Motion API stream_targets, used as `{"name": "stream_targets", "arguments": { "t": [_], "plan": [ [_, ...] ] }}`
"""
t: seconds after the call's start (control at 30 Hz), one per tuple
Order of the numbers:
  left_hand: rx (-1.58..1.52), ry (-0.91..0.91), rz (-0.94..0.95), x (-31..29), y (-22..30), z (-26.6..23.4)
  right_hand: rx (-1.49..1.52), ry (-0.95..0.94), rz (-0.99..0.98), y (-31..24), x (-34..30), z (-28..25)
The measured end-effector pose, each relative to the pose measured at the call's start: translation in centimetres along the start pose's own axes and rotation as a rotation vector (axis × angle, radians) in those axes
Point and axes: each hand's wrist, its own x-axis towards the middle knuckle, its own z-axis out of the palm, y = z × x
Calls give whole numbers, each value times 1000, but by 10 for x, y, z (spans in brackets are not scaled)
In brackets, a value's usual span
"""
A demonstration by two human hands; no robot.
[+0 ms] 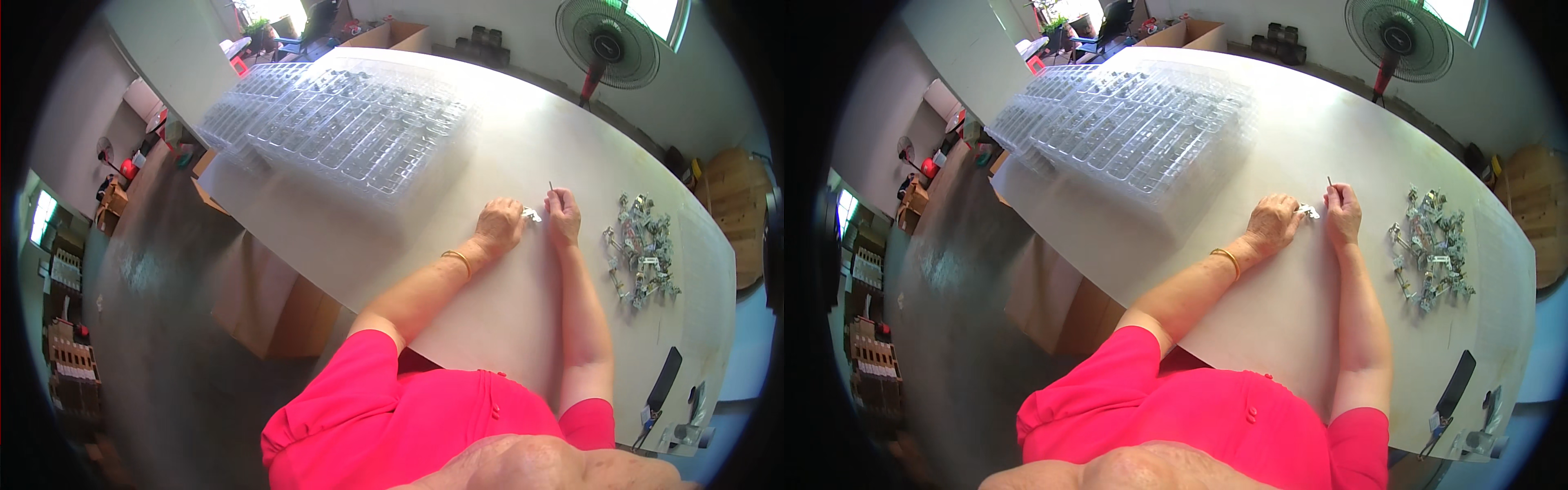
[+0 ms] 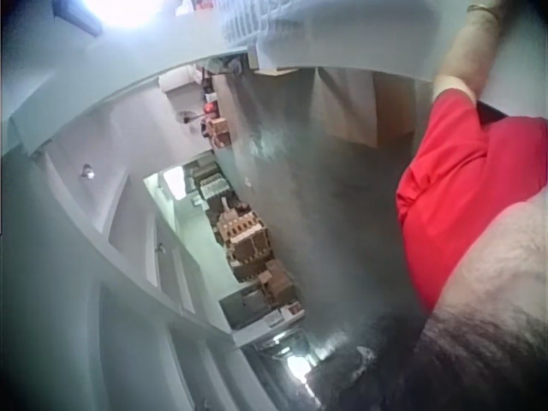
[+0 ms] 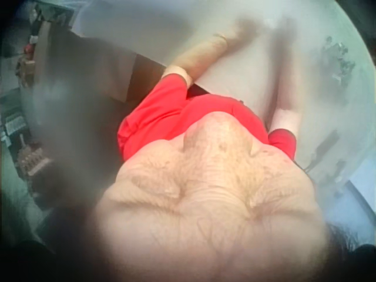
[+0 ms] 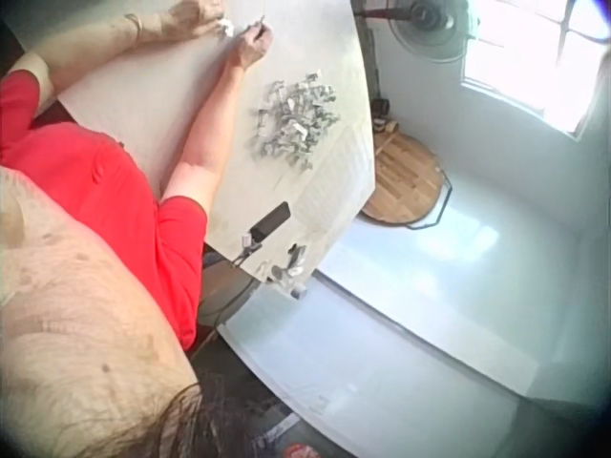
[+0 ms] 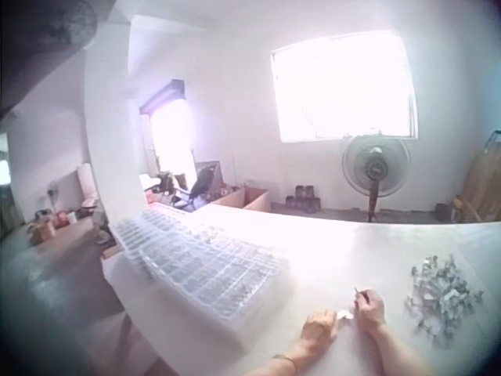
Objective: Assembling metal hinges by inserting pins and placing them in trays.
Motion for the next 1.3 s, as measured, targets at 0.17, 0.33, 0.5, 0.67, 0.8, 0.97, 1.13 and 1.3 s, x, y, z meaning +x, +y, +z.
{"name": "stream_targets", "arguments": {
  "t": [0.17,0.33,0.5,0.67,0.8,0.97,1.13,1.3],
  "plan": [
    [-277,76,-152,8,-5,-4,-39,-10,-6,0,1,-1],
    [-428,89,-238,9,-1,-9,-72,-7,10,-2,1,-3],
    [-493,114,-270,13,-1,-7,-47,17,29,-10,-4,0],
    [-589,108,-331,13,-3,-9,-27,-15,44,-17,-6,0],
    [-627,92,-370,14,1,-15,30,-20,30,-5,-1,-3],
    [-614,91,-390,13,-4,-16,21,-15,26,-10,-3,1],
    [-618,71,-429,11,-2,-21,-19,-2,35,-10,-4,0],
    [-642,63,-444,10,-2,-22,-12,-18,-5,1,-1,1]
  ]
}}
